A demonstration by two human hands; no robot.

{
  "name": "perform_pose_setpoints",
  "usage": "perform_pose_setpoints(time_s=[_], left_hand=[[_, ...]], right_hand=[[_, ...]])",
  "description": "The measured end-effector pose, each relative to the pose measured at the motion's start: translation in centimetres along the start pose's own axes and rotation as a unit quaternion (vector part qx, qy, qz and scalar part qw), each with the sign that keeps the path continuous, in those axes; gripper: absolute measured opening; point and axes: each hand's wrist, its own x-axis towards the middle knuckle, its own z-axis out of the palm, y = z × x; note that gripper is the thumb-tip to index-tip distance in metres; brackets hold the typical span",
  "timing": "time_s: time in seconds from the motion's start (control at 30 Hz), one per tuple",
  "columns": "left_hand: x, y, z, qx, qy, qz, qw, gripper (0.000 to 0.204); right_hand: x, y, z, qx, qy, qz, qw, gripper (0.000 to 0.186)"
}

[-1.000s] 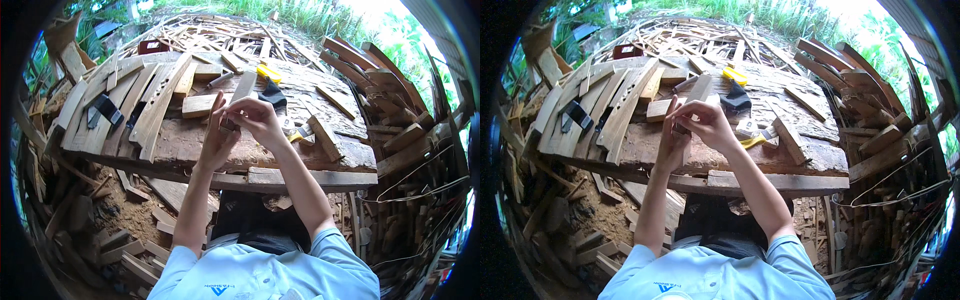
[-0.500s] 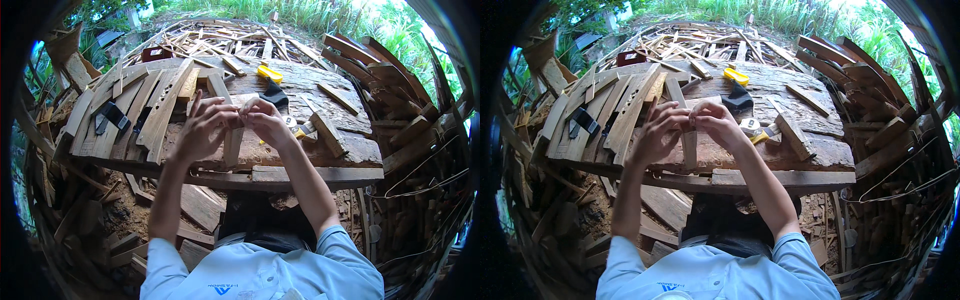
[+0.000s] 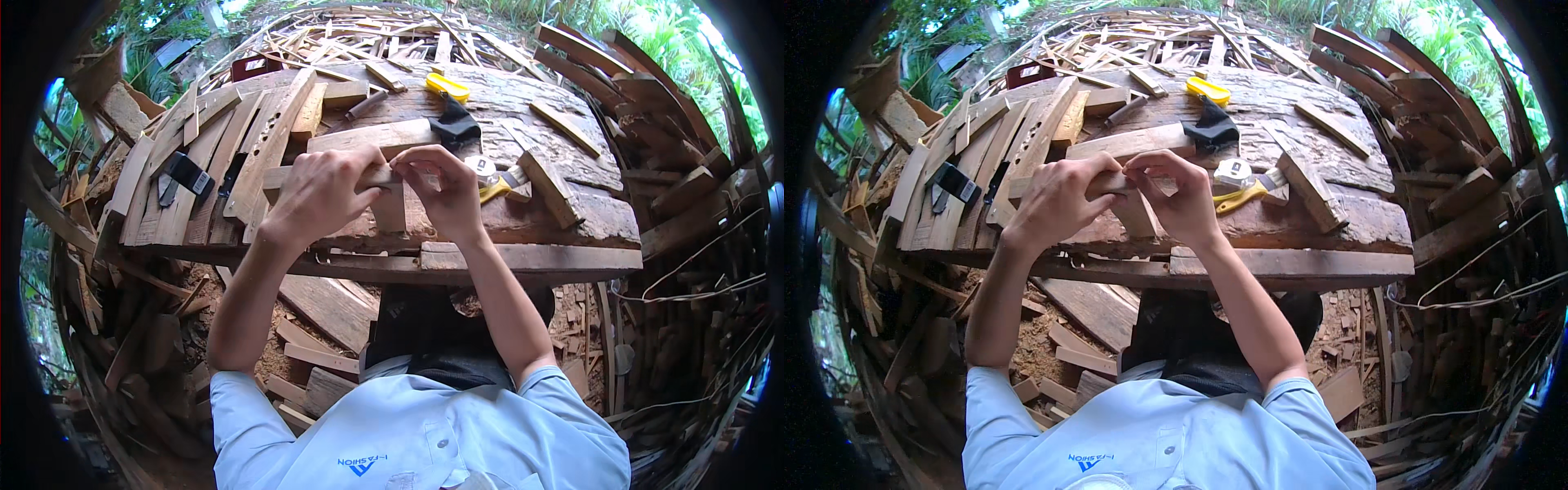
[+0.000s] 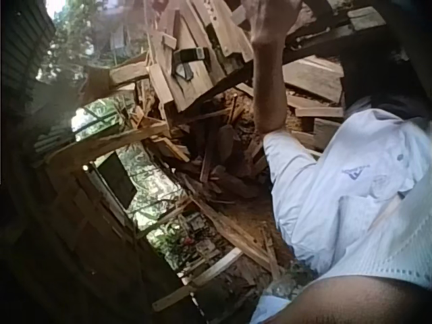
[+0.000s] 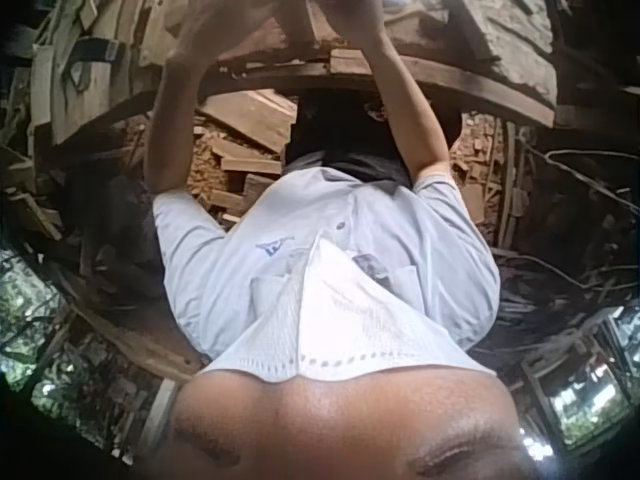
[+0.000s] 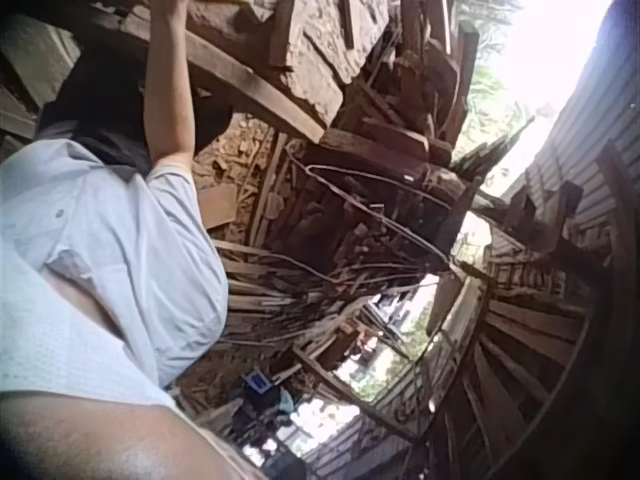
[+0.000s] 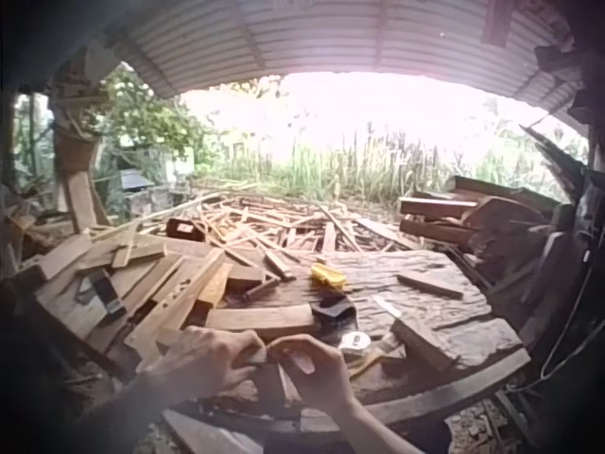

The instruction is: Fitting and inspecting small wooden blocks at an outdoor workshop bench.

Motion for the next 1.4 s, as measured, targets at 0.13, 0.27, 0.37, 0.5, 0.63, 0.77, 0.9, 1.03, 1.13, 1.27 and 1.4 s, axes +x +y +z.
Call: perform_pose_setpoints(time_s=[0.13,0.27,0.37,0.5,0.63,0.77,0.9,1.03,1.13,1.27,1.4], left_hand=[[0.0,0.2,0.1,0.000,0.005,-0.028,1.000,0.033],[0.0,0.8,0.2,0.011,0.012,-0.031,0.999,0.034],[0.1,0.9,0.3,0.022,0.009,-0.040,0.999,0.034],[0.0,0.8,0.4,0.027,0.015,-0.042,0.999,0.034],[0.1,0.9,0.4,0.032,0.011,-0.051,0.998,0.034],[0.1,0.8,0.5,0.023,0.009,-0.054,0.998,0.034],[0.0,0.9,0.4,0.029,0.017,-0.043,0.999,0.034],[0.1,0.9,0.5,0.031,0.015,-0.040,0.999,0.035],[0.1,0.9,0.7,-0.005,0.020,-0.047,0.999,0.034],[0.0,1.0,1.0,-0.021,0.080,-0.011,0.997,0.038],[0.3,1.4,1.0,-0.033,0.054,-0.015,0.998,0.027]], right_hand=[[-0.4,0.3,0.1,-0.017,0.006,-0.028,0.999,0.016],[-0.6,0.4,-0.2,-0.047,-0.013,-0.018,0.999,0.020],[-0.6,0.6,0.1,-0.021,0.024,-0.032,0.999,0.017],[-0.4,0.7,0.2,-0.018,0.024,-0.035,0.999,0.019],[-0.3,0.7,0.4,-0.020,0.032,-0.033,0.999,0.020],[-0.4,0.4,0.1,-0.027,0.006,-0.013,1.000,0.019],[-0.5,0.7,0.2,-0.020,0.009,-0.015,1.000,0.019],[-0.3,0.9,0.4,-0.032,0.046,-0.047,0.997,0.019],[-0.2,1.1,0.4,-0.019,0.041,-0.044,0.998,0.020],[-0.2,0.7,0.4,-0.049,0.041,-0.050,0.997,0.019],[-0.4,0.7,0.3,-0.047,0.039,-0.061,0.996,0.019]])
